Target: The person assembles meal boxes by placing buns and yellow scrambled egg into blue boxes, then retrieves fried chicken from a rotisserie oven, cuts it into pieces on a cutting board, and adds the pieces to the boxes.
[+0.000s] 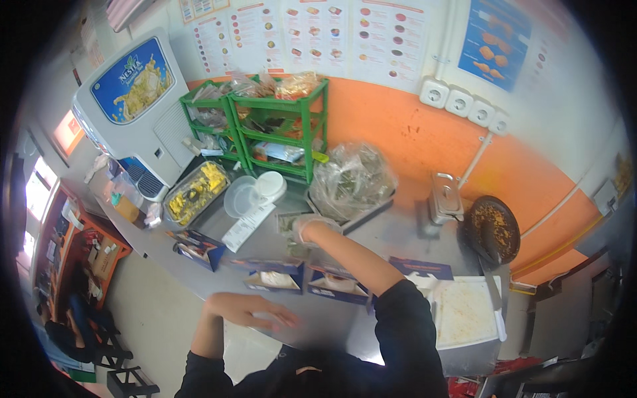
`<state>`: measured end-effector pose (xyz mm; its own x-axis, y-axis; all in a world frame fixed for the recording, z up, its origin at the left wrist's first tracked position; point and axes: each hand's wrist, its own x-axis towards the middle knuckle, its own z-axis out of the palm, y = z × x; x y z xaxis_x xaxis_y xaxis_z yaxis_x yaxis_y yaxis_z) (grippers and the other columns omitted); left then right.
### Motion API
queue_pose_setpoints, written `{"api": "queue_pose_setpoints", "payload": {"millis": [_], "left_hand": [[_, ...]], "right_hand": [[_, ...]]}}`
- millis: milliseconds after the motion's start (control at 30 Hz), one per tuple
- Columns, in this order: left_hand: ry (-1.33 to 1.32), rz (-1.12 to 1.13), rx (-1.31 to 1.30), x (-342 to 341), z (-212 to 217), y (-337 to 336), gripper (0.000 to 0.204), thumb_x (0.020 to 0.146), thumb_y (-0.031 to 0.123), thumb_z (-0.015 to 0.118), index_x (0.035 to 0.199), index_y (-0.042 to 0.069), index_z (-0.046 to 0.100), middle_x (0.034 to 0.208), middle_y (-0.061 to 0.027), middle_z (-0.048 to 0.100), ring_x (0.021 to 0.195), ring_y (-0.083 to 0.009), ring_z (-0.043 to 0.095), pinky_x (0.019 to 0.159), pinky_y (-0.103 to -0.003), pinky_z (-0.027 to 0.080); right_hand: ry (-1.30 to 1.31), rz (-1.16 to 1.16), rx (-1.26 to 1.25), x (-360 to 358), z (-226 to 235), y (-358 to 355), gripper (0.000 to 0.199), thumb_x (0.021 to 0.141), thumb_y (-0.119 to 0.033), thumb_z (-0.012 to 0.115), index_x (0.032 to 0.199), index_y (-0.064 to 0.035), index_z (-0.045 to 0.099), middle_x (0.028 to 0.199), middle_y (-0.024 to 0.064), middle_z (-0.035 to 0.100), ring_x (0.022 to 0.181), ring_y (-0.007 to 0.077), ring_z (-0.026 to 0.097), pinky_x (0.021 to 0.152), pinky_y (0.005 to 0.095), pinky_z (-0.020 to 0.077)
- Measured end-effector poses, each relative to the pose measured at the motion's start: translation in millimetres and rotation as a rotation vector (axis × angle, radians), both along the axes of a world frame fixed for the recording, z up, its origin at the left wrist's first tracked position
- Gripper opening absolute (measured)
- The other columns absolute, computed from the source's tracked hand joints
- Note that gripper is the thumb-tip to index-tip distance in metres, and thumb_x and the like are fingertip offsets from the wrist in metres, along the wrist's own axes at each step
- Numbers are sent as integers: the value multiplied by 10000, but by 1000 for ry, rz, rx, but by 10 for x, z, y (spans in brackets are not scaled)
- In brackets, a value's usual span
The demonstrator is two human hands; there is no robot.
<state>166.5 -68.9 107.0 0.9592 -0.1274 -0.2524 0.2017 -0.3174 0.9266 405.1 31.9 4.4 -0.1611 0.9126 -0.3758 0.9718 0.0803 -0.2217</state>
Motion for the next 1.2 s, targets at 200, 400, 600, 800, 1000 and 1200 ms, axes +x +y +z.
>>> {"api": "queue_pose_setpoints", "payload": {"millis": [200, 400, 600, 800, 1000, 1200], "left_hand": [[182, 366, 130, 211, -254, 1510, 389, 890, 223, 579, 1245, 67, 546, 1144, -82, 619, 1003, -182, 580, 886, -318, 464], [-4, 508, 763, 584, -2006, 2330, 721, 756, 406, 720, 1340, 78, 451, 1357, -180, 420, 1207, -366, 440, 982, -428, 405], [15, 642, 879, 790, -2031, 2179, 942, 675, 491, 764, 1388, 31, 355, 1287, -191, 433, 1184, -376, 428, 980, -449, 385], [-91, 721, 690, 964, -2094, 2154, 703, 668, 236, 817, 1225, 36, 437, 1136, -163, 537, 1045, -357, 542, 876, -434, 453], [-134, 654, 632, 1019, -2120, 2146, 478, 708, 176, 772, 1121, 121, 538, 1003, -133, 574, 948, -342, 594, 819, -427, 484], [-140, 572, 728, 832, -2006, 2007, 305, 698, 256, 771, 962, 165, 649, 977, -89, 559, 952, -313, 579, 809, -429, 496]], "right_hand": [[-234, -162, 27, 411, -1058, 351, 271, 762, -194, 637, 977, -44, 705, 1039, 190, 671, 940, 319, 667, 795, 422, 521], [185, -105, 138, 470, 445, -214, 157, 830, -178, 597, 928, -91, 685, 937, 144, 663, 876, 315, 637, 774, 407, 505], [-84, -874, 449, 260, 1747, -2254, 116, 733, -102, 707, 836, -96, 654, 859, 92, 649, 791, 299, 619, 743, 369, 496], [-614, -1334, 567, 723, 95, -3200, 166, 878, -184, 508, 867, -80, 637, 839, 166, 631, 820, 357, 612, 754, 453, 483], [-376, -1215, 583, 545, -506, -3040, 250, 847, -116, 478, 996, -84, 677, 977, 189, 660, 966, 346, 625, 856, 439, 483], [108, -907, 527, -445, 1036, -2094, 208, 853, -247, 608, 890, -54, 676, 854, 171, 666, 775, 341, 636, 709, 438, 496]]}}
